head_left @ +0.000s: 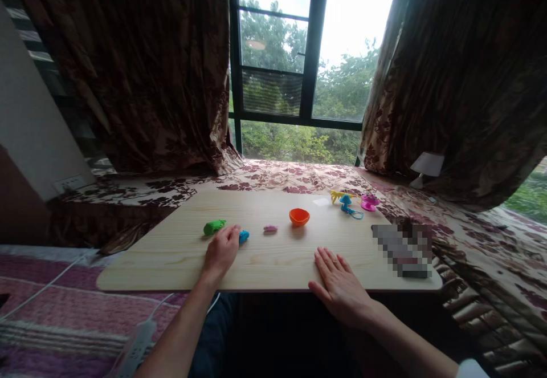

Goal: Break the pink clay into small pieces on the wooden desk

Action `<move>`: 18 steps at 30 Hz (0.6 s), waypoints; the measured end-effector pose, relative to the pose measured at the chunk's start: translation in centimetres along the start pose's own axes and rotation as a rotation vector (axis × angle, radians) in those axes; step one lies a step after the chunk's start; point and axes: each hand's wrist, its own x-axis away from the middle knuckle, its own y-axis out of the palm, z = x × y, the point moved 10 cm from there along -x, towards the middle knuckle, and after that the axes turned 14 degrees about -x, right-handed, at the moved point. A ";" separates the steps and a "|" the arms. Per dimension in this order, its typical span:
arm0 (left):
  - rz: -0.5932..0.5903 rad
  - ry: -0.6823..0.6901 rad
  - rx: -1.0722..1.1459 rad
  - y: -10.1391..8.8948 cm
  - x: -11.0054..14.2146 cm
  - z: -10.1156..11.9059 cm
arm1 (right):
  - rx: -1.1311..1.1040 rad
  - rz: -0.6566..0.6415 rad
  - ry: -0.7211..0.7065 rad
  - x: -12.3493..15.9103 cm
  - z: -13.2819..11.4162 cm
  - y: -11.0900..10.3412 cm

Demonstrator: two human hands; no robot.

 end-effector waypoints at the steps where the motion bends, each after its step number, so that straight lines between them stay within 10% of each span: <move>1: 0.002 -0.002 -0.003 0.0 0.0 0.0 | -0.003 0.000 0.034 -1.1 0.6 -0.2; 9: 0.004 -0.009 -0.020 0.3 -0.2 -0.4 | -0.021 0.064 0.198 -9.9 3.8 -2.2; 18: 0.001 -0.012 0.008 0.6 -0.3 -0.9 | -0.024 0.010 -0.012 0.5 -0.4 0.2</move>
